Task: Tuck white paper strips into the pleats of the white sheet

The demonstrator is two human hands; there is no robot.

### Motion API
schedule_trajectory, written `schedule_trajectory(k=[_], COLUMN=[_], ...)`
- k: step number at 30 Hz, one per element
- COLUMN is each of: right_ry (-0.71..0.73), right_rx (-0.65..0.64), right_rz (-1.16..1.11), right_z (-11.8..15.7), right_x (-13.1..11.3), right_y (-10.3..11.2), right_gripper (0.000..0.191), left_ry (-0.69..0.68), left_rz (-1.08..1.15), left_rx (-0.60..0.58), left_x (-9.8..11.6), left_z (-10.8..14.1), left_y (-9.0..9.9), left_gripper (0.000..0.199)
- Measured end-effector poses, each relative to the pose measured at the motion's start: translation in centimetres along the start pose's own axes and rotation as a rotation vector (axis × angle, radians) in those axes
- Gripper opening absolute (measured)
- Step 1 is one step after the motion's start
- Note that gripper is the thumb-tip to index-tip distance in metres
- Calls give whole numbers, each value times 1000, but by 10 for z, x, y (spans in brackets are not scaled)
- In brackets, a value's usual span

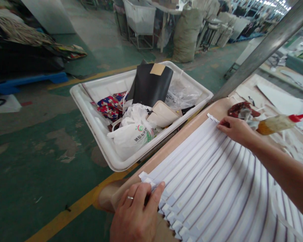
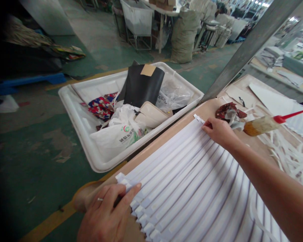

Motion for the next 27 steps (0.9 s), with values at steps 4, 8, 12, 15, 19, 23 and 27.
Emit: schedule_trajectory(k=[4,8,12,15,19,23,27], right_ry=[9,-7,-72,-124,-161,-188,-185], right_rx=[-15,-5,76,19,-99,-144,-61], right_rz=[38,61,118,131,134,72,43], right_z=[-2,-4,9,44,127,211,250], right_x=[2,2,8,23,47,65,60], right_y=[-6,-9,20,51,83,82,71], right_gripper=[22,20,20,22,26,44,45], left_ry=[-2,-2,18,23,47,45,18], left_rz=[10,0,-4,15,54,105,146], left_rx=[-13,-1,-6,6,81,180,200], left_x=[-1,0,0,0,-1,-2,7], left_z=[1,0,1,2,1,1,1], left_y=[-2,0,1,2,6,13,21], left_gripper=[38,39,36,32,27,24,25])
Point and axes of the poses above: each hand's wrist, its own z-axis away from the middle knuckle, its own y-axis out of the back of the hand, x = y × z, the point moved 9 cm from there along -z, towards the middle knuckle, and after that the axes turned 11 degrees about x, right-handed, at the moved point
